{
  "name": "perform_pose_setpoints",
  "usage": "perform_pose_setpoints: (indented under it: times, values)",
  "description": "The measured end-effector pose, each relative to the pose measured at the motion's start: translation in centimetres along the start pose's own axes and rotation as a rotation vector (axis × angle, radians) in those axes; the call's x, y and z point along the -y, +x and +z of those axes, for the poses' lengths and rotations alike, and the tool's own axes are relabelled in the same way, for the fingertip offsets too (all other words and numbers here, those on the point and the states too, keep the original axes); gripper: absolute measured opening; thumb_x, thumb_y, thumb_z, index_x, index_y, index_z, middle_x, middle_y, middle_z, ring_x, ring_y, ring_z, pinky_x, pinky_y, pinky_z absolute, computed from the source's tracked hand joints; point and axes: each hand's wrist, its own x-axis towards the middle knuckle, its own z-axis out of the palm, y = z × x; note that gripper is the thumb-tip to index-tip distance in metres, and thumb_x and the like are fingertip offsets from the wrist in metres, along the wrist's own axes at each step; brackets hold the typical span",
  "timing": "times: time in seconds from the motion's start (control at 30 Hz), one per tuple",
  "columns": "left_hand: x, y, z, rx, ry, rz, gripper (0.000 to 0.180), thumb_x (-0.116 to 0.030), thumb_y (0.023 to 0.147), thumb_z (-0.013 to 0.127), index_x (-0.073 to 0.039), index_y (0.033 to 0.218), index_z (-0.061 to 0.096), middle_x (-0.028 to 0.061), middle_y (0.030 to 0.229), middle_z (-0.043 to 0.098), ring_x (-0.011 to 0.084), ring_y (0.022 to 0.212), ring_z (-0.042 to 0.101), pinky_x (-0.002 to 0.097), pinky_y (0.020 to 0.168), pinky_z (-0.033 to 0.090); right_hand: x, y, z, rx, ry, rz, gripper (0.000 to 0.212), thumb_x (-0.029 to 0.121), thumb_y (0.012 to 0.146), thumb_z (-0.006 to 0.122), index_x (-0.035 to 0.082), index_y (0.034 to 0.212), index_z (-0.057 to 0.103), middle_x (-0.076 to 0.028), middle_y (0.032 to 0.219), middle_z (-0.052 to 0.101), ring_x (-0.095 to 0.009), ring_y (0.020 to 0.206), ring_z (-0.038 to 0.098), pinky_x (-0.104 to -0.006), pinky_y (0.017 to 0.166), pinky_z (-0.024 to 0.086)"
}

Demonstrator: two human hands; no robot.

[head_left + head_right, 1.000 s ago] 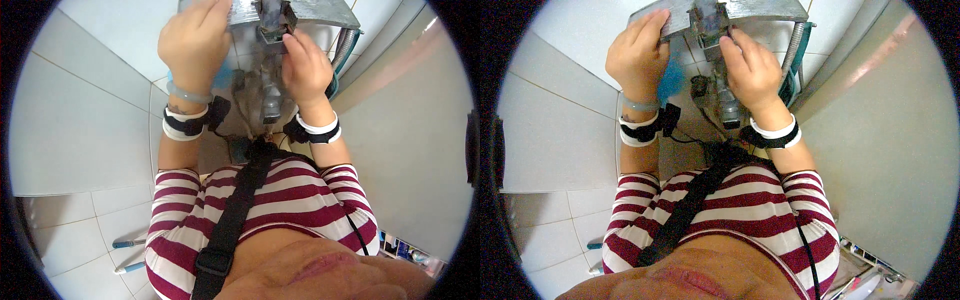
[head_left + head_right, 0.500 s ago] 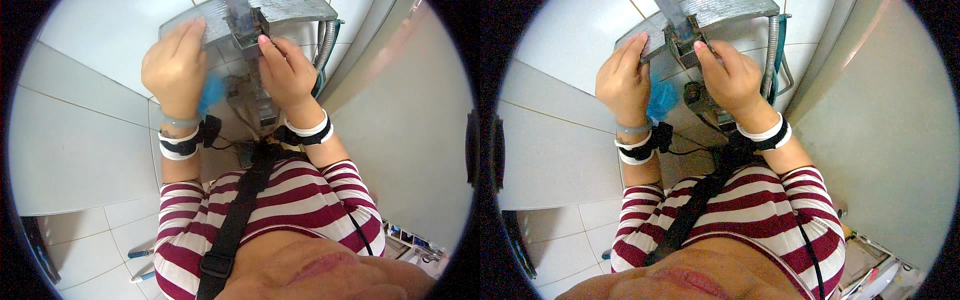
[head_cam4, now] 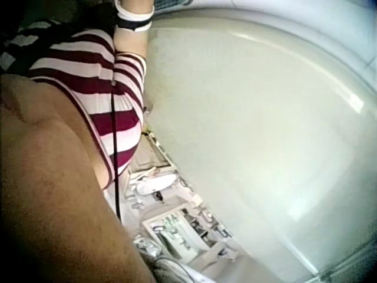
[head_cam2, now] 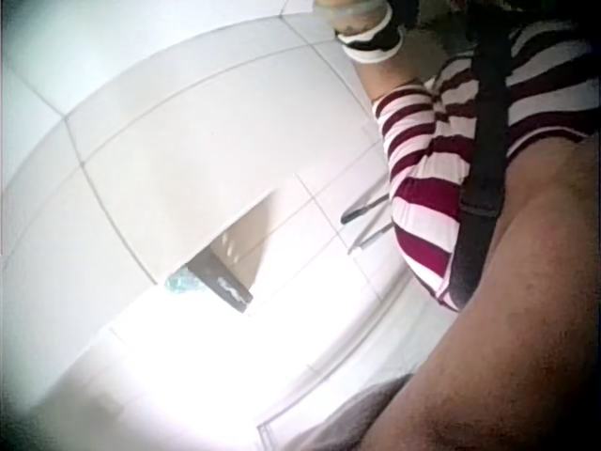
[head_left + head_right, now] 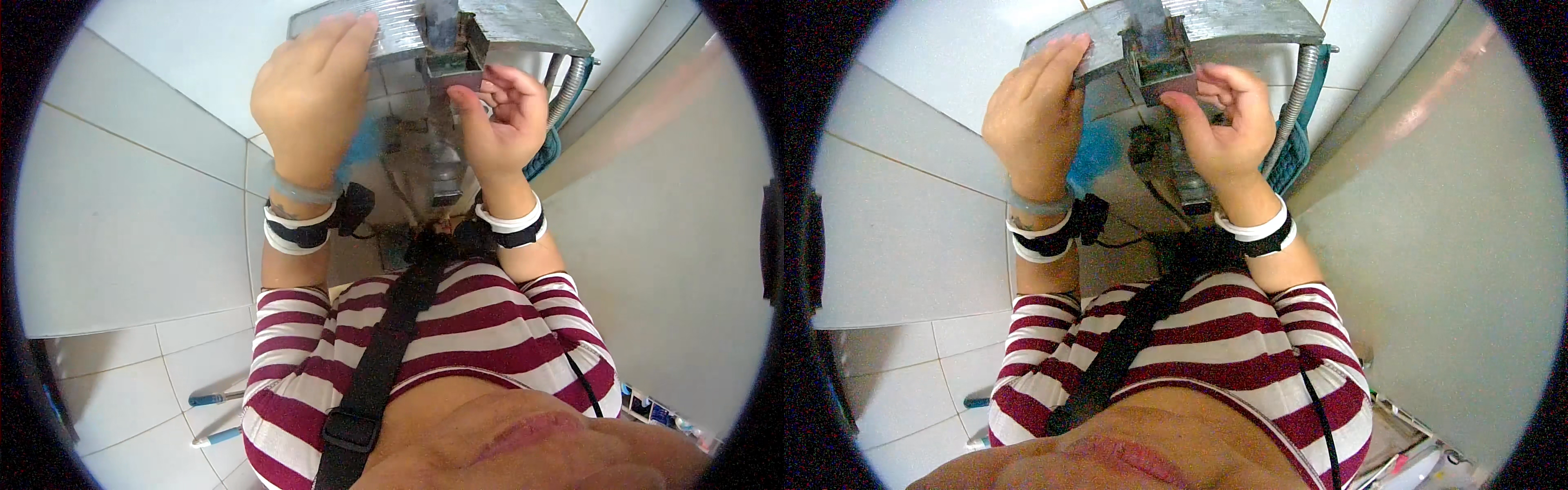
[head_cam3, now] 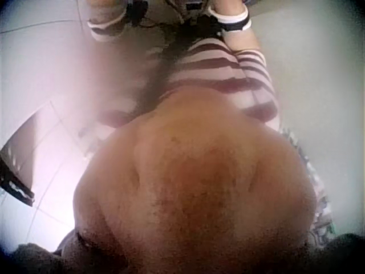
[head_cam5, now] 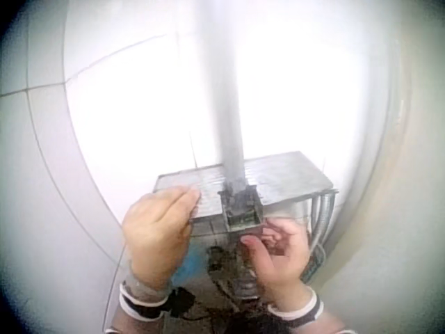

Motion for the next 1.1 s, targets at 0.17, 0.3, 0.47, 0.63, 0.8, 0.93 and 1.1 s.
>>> perform_pose_setpoints:
  times: [0.17, 0.3, 0.47, 0.63, 0.8, 0.93, 1.1]
  values:
    - [0.0, 0.4, -0.8, 0.012, -0.067, 0.039, 0.034, -0.004, 0.07, 0.069, -0.014, 0.102, 0.071, 0.0069, 0.098, 0.071, 0.0241, 0.087, 0.068, 0.0326, 0.074, 0.053, 0.7, 1.1, -0.4, 0.196, -0.458, -0.059, 0.04, 0.009, 0.08, 0.076, -0.003, 0.112, 0.055, -0.011, 0.099, 0.064, -0.02, 0.086, 0.064, -0.0298, 0.077, 0.051]
    - [0.7, 0.4, -0.9, 0.067, -0.078, 0.101, 0.035, -0.015, 0.071, 0.074, -0.011, 0.105, 0.07, 0.0087, 0.1, 0.07, 0.0252, 0.086, 0.068, 0.0324, 0.073, 0.053, 0.0, 0.9, 0.0, 0.162, -0.432, 0.103, 0.037, 0.017, 0.084, 0.074, -0.002, 0.111, 0.057, -0.011, 0.097, 0.064, -0.021, 0.085, 0.061, -0.0301, 0.077, 0.048]
    - [-0.5, 1.3, -1.4, 0.112, -0.108, 0.041, 0.063, -0.05, 0.056, 0.085, -0.007, 0.099, 0.068, 0.0096, 0.091, 0.07, 0.0255, 0.078, 0.066, 0.033, 0.069, 0.051, -0.1, 1.3, 0.3, 0.287, -0.055, 0.333, 0.034, 0.025, 0.089, 0.068, 0.0, 0.105, 0.052, -0.015, 0.09, 0.06, -0.026, 0.08, 0.058, -0.0327, 0.075, 0.047]
    - [-1.3, 0.8, -1.0, 0.077, 0.011, 0.021, 0.065, -0.052, 0.053, 0.085, -0.007, 0.097, 0.068, 0.0081, 0.086, 0.069, 0.0253, 0.072, 0.064, 0.0345, 0.067, 0.049, -0.1, 0.1, 1.9, 0.195, -0.208, 0.257, 0.039, 0.034, 0.095, 0.057, 0.0, 0.109, 0.046, -0.018, 0.089, 0.056, -0.03, 0.081, 0.056, -0.0388, 0.074, 0.045]
    - [-2.0, 0.5, -0.3, 0.045, 0.018, 0.101, 0.058, -0.045, 0.059, 0.085, -0.007, 0.099, 0.068, 0.0072, 0.084, 0.069, 0.025, 0.072, 0.063, 0.0345, 0.068, 0.046, -0.3, -0.6, 2.3, 0.125, -0.165, 0.29, 0.043, 0.038, 0.094, 0.056, -0.001, 0.109, 0.045, -0.019, 0.09, 0.055, -0.033, 0.082, 0.056, -0.0413, 0.075, 0.045]
    - [-2.4, -0.4, -0.7, 0.048, -0.067, -0.024, 0.053, -0.043, 0.064, 0.083, -0.007, 0.101, 0.068, 0.005, 0.089, 0.069, 0.0222, 0.078, 0.061, 0.0331, 0.077, 0.041, 0.8, -0.6, 2.1, 0.157, -0.185, 0.342, 0.041, 0.036, 0.093, 0.057, -0.001, 0.107, 0.046, -0.021, 0.088, 0.057, -0.036, 0.081, 0.058, -0.0429, 0.073, 0.046]
    - [-2.7, -0.7, -1.6, 0.135, 0.021, 0.006, 0.063, -0.048, 0.067, 0.08, -0.007, 0.112, 0.063, 0.0035, 0.098, 0.066, 0.0205, 0.088, 0.059, 0.0359, 0.091, 0.031, 1.2, -0.4, 1.7, 0.2, -0.233, 0.331, 0.036, 0.032, 0.092, 0.058, -0.001, 0.105, 0.05, -0.024, 0.088, 0.058, -0.04, 0.083, 0.059, -0.044, 0.074, 0.046]
